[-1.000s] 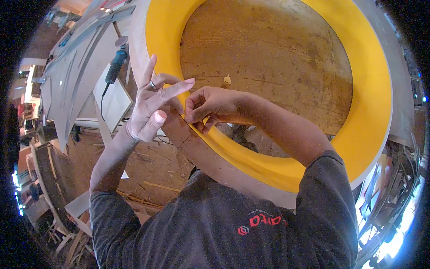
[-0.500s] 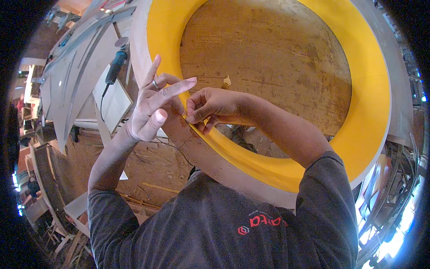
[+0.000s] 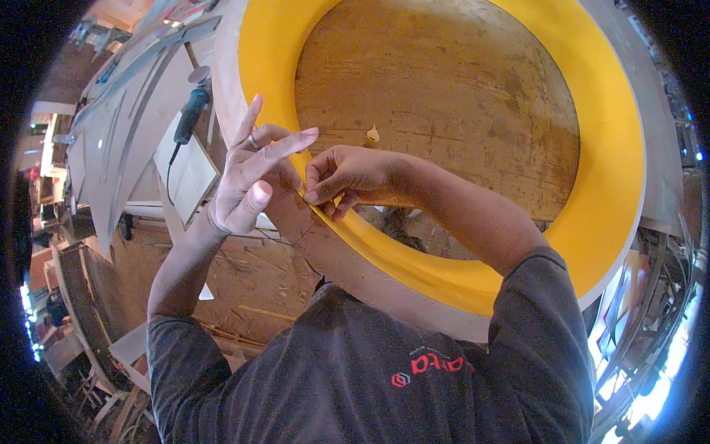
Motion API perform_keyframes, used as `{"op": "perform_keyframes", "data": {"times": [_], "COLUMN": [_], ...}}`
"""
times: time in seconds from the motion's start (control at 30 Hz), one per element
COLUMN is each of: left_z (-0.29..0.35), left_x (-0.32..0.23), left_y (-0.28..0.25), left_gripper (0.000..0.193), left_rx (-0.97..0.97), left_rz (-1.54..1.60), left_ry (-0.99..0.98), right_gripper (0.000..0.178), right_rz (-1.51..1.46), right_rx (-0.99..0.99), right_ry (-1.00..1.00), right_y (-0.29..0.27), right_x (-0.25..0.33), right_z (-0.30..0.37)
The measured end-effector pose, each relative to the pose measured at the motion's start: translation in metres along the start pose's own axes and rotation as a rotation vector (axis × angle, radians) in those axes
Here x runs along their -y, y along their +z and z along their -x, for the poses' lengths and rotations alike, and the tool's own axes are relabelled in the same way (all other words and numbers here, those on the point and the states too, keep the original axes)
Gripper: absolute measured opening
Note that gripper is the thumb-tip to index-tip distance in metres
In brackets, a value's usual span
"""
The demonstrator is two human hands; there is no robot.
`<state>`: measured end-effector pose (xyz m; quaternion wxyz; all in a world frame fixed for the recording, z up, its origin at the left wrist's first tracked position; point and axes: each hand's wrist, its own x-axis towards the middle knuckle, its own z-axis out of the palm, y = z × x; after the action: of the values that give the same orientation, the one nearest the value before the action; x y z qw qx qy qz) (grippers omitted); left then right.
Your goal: The person uses a hand-held power sander on the exterior of a large circular wooden frame, applies adhesive to a strip of wood veneer, and presses the veneer into place on the frame before smoothing a large wooden board by hand.
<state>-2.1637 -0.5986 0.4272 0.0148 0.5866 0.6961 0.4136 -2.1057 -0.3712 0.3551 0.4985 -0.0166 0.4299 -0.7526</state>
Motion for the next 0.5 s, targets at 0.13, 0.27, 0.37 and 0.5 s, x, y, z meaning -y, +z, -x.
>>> {"op": "perform_keyframes", "data": {"times": [0.13,0.27,0.37,0.5], "left_z": [-0.0005,0.0015,-0.0006,0.0030], "left_x": [-0.0003,0.0020,-0.0004,-0.0008], "left_y": [0.0017,0.0041,0.0020,0.0001], "left_gripper": [0.068,0.068,0.068,0.086], "left_rx": [-0.013,-0.043,-0.029,0.039], "left_rz": [0.001,0.006,0.014,0.006], "left_ry": [-0.001,0.014,0.004,-0.083], "right_gripper": [0.020,0.021,0.022,0.023], "right_rz": [-0.004,-0.006,-0.019,-0.023], "right_rx": [-0.014,-0.023,-0.012,-0.006], "right_ry": [-0.005,0.004,-0.006,-0.019], "right_y": [0.0018,0.0047,0.0027,0.0020], "right_x": [0.0012,0.0037,0.0018,0.0004], "right_z": [0.0018,0.0034,0.0031,0.0015]}}
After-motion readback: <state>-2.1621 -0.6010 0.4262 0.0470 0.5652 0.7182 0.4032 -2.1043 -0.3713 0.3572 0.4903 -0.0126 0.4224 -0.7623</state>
